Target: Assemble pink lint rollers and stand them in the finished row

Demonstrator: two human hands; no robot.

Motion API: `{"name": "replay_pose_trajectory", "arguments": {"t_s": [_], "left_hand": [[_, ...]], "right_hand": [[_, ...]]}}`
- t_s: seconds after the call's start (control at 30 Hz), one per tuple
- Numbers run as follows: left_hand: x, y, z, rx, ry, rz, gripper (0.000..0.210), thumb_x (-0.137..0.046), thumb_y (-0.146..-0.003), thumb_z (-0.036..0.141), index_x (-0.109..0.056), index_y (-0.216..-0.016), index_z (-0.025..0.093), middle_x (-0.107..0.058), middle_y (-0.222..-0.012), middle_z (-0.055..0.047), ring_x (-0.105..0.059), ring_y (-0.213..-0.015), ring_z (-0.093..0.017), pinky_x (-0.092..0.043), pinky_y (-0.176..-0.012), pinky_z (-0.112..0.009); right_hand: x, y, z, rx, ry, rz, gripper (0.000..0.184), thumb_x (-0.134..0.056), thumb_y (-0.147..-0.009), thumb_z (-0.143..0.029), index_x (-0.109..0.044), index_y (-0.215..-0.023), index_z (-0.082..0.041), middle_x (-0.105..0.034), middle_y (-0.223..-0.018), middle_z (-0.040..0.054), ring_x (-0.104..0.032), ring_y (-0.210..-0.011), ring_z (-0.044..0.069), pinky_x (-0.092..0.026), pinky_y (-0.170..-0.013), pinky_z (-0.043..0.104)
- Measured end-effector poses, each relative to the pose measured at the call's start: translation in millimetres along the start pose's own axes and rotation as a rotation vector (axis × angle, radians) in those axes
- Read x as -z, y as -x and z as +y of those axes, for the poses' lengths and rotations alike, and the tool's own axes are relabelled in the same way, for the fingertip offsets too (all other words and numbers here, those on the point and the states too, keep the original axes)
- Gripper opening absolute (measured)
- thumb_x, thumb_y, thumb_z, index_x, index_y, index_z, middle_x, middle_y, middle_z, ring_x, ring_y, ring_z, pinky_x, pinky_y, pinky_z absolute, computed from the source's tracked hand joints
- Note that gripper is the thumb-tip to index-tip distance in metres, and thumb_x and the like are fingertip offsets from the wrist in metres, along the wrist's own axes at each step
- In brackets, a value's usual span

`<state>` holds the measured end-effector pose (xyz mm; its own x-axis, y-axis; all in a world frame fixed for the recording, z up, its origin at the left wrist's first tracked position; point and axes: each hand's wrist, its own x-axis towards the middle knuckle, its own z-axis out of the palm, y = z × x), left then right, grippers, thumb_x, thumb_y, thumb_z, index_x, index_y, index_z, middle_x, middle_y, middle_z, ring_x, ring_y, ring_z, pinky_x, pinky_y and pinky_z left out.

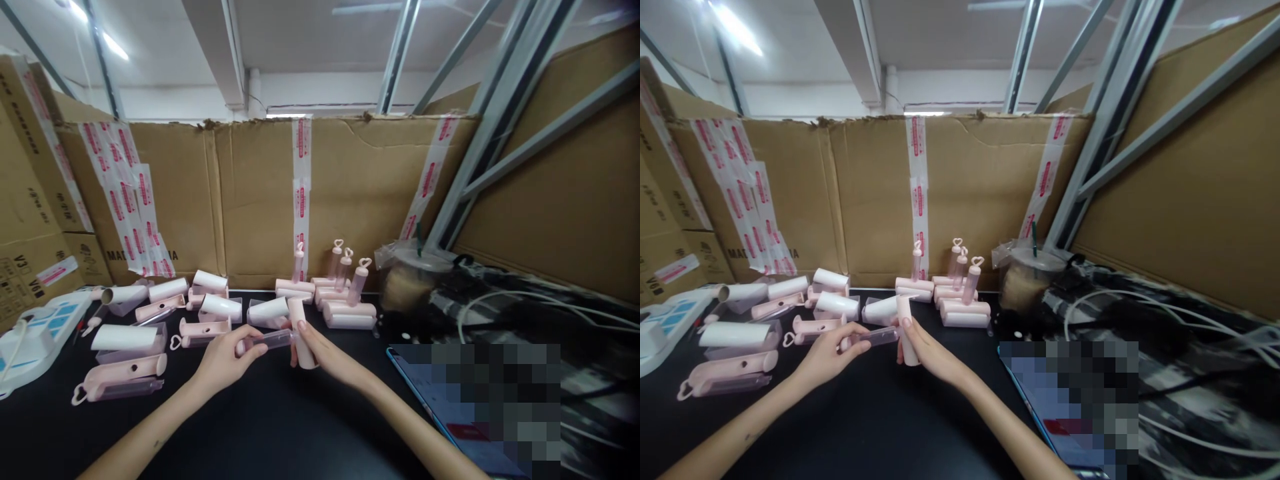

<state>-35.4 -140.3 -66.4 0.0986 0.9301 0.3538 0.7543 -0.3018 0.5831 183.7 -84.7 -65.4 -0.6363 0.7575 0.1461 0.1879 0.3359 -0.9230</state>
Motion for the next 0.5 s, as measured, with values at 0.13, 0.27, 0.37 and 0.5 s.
{"name": "replay_pose_trajectory", "arguments": {"t_s": [0.13,0.27,0.37,0.5], "left_hand": [[1.8,-1,-1,-0.048,-0.065,0.042,0.029,-0.05,-0.079,0.048,-0.062,-0.095,0.027,-0.063,-0.071,0.005,-0.057,-0.062,-0.013,-0.04,-0.06,-0.022],[1.6,-1,-6,-0.154,-0.158,0.099,0.028,-0.049,-0.081,0.046,-0.062,-0.096,0.026,-0.065,-0.074,0.004,-0.06,-0.066,-0.014,-0.041,-0.062,-0.022],[-2.0,0,-10,-0.276,-0.263,0.18,0.03,-0.046,-0.083,0.045,-0.062,-0.099,0.024,-0.066,-0.076,0.001,-0.061,-0.068,-0.015,-0.041,-0.061,-0.023],[-9.4,2,-13,-0.326,-0.315,0.189,0.033,-0.044,-0.085,0.044,-0.063,-0.097,0.021,-0.066,-0.07,-0.001,-0.06,-0.062,-0.015,-0.04,-0.06,-0.023]], "right_hand": [[-1,0,-2,0.022,0.03,0.013,0.053,-0.021,-0.09,-0.058,-0.041,-0.12,-0.02,-0.054,-0.071,0.0001,-0.053,-0.067,0.016,-0.039,-0.061,0.028],[-3,-2,2,0.023,0.021,-0.014,0.054,-0.021,-0.089,-0.059,-0.038,-0.121,-0.018,-0.052,-0.068,-0.0008,-0.053,-0.064,0.015,-0.04,-0.062,0.029],[-6,-2,7,0.02,0.035,-0.015,0.054,-0.021,-0.09,-0.058,-0.035,-0.123,-0.017,-0.052,-0.071,-0.0005,-0.053,-0.065,0.015,-0.041,-0.063,0.029],[-9,-1,13,0.051,0.138,0.045,0.052,-0.021,-0.091,-0.056,-0.031,-0.124,-0.017,-0.052,-0.075,0.0008,-0.052,-0.068,0.015,-0.043,-0.067,0.029]]}}
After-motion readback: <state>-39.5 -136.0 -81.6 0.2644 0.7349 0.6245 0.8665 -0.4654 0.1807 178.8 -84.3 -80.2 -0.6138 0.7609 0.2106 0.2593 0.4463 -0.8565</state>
